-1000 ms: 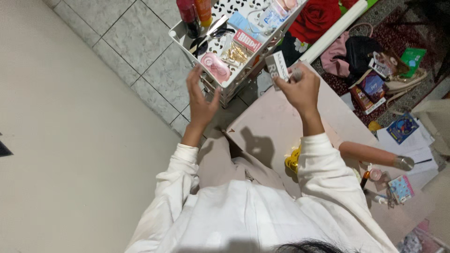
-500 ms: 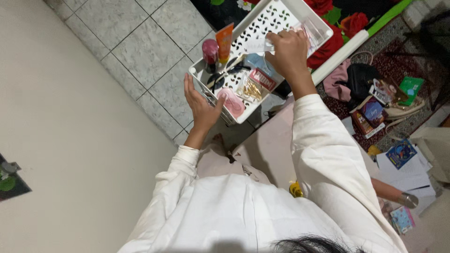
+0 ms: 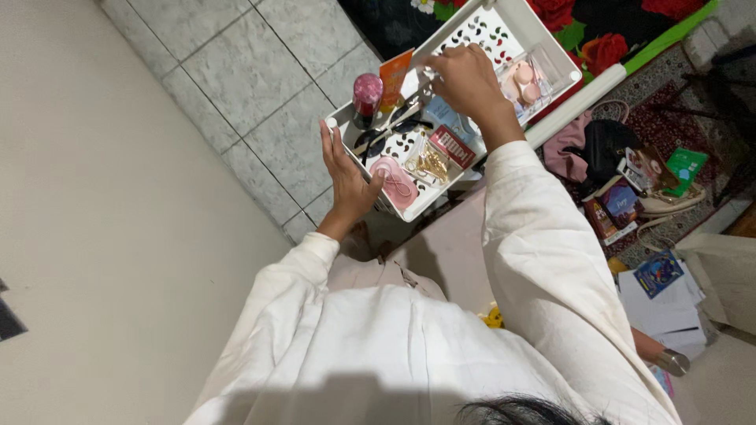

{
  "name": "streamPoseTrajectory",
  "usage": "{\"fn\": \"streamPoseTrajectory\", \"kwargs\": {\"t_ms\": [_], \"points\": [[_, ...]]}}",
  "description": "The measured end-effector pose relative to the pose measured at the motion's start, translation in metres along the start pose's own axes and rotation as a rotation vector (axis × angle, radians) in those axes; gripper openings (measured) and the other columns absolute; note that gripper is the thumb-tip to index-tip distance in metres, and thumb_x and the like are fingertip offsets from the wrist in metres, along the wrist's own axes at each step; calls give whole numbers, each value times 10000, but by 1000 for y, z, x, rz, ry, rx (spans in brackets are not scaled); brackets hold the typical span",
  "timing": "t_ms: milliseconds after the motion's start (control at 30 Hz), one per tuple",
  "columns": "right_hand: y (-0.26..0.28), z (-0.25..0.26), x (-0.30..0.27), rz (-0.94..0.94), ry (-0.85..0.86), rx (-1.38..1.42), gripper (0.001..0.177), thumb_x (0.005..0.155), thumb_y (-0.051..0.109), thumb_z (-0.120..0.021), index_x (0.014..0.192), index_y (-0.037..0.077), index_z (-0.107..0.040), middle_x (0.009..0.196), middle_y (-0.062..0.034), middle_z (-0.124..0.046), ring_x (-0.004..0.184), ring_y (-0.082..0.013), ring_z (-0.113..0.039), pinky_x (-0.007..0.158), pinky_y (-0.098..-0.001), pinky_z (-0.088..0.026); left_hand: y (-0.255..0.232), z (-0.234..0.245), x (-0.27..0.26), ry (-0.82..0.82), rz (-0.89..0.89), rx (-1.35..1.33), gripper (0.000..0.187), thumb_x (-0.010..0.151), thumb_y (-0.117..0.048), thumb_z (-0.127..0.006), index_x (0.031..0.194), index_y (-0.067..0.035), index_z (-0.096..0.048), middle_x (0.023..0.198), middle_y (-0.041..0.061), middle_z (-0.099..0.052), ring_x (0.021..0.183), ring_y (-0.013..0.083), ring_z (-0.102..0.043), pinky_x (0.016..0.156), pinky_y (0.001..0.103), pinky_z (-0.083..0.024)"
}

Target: The person organizes various items on a table and a rolling cart, including placing a small box, a notebook, and cosmetic bottles into a white storage cart. They also handle several handbags, picking them up from a floral-patterned surface and placing them onto a white metal rack.

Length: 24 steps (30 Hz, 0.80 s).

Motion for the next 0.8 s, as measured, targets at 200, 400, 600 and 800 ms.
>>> {"fn": "streamPoseTrajectory", "kwargs": {"t_ms": [200, 400, 600, 800], "points": [[-41, 0, -19, -265, 39, 213, 375, 795, 77, -664, 1109, -4, -476, 881, -180, -580, 827, -378, -573, 677, -480, -432, 12, -7, -2, -54, 8, -56, 928, 868, -599, -470, 1498, -87, -21, 1546, 272, 14, 1458, 430, -56, 1192, 543, -113], [-20, 3, -22, -79, 28, 73, 236, 749, 70, -649, 908, 25, -480, 943, -157, -577, 921, -369, -550, 696, -463, -448, 16, -10, -4, -92, 24, -59, 907, 861, -631, -430, 1503, -126, -36, 1554, 262, -2, 1456, 418, -86, 1193, 543, -117], [-1, -3, -16, -12, 5, 134, 209, 756, -80, -561, 893, 78, -571, 937, -100, -576, 963, -299, -524, 841, -399, -422, 17, -9, -5, -106, 25, -42, 900, 858, -643, -424, 1503, -135, -54, 1558, 253, -21, 1453, 411, -111, 1189, 551, -117], [-4, -4, -16, 38, 12, 130, 367, 655, -157, -537, 911, 86, -640, 1020, -74, -613, 1046, -284, -533, 915, -377, -397, 18, -10, -5, -97, 23, -17, 899, 864, -667, -386, 1501, -132, -46, 1560, 259, -13, 1453, 414, -111, 1179, 577, -94]]}}
Point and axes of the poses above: each hand's wrist, its own x-axis towards the middle knuckle, its own z-axis out of the back of the hand, y = z × x, the point moved 10 cm from there along x, towards the middle knuckle
